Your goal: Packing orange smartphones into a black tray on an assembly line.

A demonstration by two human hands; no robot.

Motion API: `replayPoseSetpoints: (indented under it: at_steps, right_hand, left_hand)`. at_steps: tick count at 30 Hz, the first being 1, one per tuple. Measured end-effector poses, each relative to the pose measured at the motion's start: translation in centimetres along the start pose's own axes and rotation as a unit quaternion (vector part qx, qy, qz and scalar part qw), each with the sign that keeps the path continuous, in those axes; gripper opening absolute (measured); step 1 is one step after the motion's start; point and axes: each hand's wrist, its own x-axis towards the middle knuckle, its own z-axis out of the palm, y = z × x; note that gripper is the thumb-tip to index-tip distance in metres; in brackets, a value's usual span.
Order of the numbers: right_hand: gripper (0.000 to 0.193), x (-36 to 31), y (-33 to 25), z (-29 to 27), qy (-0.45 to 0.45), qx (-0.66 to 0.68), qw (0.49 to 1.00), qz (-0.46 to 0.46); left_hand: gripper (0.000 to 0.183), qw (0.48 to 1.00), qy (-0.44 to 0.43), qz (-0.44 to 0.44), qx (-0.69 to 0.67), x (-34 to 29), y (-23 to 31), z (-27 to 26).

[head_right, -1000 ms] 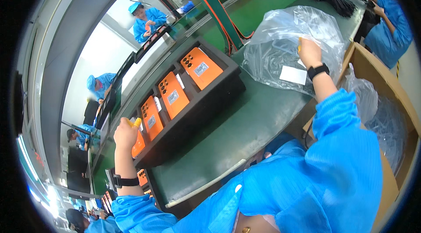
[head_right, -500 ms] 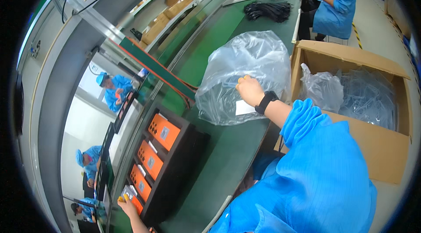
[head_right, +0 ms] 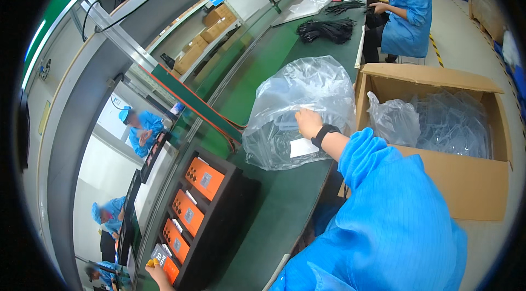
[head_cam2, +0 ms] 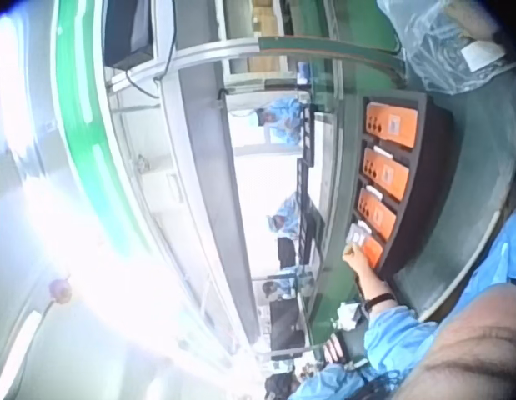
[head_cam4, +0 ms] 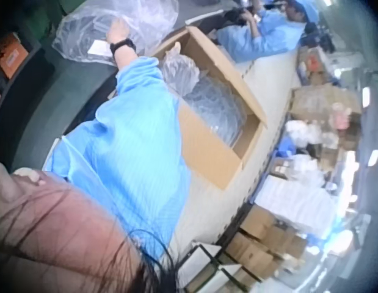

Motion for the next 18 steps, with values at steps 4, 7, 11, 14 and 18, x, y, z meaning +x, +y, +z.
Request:
replayPoseSetpoints:
  at_steps: [4,7,11,14,18]
  right_hand:
    - [0.019,0.3,0.4,-0.8,-0.057,0.008,0.998,0.002]
    - [0.018,0.9,-0.3,-2.3,-0.071,0.048,0.996,-0.001]
    - [0.021,1.2,-1.7,-4.7,-0.017,0.092,0.995,0.021]
    - [0.026,1.8,-2.6,-5.9,0.030,0.105,0.993,-0.036]
    - [0.036,-1.9,-6.6,-10.9,-0.169,0.138,0.971,-0.095]
  left_hand:
    - [0.023,0.966,-0.030,-0.041,-0.254,0.5,2.0,0.5]
    - [0.025,0.998,-0.033,0.043,-0.025,-0.5,1.1,1.4]
    - [0.033,0.993,0.040,0.110,-0.028,1.3,0.3,1.3]
    - [0.041,0.990,0.056,0.118,0.044,-3.6,6.5,1.0]
    - [0.042,0.966,-0.100,0.225,0.082,-7.0,10.3,3.9]
